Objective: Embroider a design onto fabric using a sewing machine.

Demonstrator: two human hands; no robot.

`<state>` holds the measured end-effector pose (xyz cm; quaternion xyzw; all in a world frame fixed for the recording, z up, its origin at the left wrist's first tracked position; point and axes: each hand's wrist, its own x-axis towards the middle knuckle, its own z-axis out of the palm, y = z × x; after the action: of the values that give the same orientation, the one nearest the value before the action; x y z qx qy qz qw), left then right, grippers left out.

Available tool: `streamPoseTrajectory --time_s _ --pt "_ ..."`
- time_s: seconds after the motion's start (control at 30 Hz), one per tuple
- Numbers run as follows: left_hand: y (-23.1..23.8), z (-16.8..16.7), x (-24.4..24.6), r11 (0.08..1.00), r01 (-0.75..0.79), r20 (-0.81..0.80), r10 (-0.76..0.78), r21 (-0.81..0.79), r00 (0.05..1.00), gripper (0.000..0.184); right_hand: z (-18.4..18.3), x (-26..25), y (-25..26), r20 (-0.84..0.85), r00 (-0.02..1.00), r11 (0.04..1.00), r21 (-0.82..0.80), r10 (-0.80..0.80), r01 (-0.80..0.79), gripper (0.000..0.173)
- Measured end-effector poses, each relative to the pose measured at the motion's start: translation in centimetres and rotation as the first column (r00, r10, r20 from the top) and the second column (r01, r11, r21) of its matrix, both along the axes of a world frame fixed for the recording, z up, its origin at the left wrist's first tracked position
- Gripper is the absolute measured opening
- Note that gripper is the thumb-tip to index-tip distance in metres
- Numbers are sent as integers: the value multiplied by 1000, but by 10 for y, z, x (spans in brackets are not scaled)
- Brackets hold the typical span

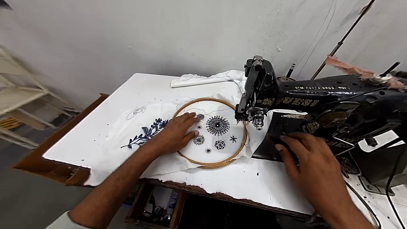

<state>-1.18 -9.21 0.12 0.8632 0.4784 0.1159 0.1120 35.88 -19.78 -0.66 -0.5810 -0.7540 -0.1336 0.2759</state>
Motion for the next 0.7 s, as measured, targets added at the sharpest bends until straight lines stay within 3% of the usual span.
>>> streamPoseTrajectory --time_s 0.13,0.23,0.3,0.47,0.7 --pt "22 -4 8 993 110 13 -111 42 994 52 -4 -46 29 -30 956 955 -44 292 -293 35" --pt "27 -8 18 987 144 -6 -144 74 990 52 -18 -59 42 67 920 907 -210 385 -365 55" --pt "27 -13 17 985 141 -12 -141 102 990 54 -26 -56 36 105 939 925 -235 328 -297 67" --pt "29 -15 19 981 161 5 -163 111 987 55 -31 -44 27 122 993 988 -154 0 19 98" --pt "38 -16 20 979 170 16 -173 114 985 55 -18 -42 44 24 987 946 -291 158 -145 80"
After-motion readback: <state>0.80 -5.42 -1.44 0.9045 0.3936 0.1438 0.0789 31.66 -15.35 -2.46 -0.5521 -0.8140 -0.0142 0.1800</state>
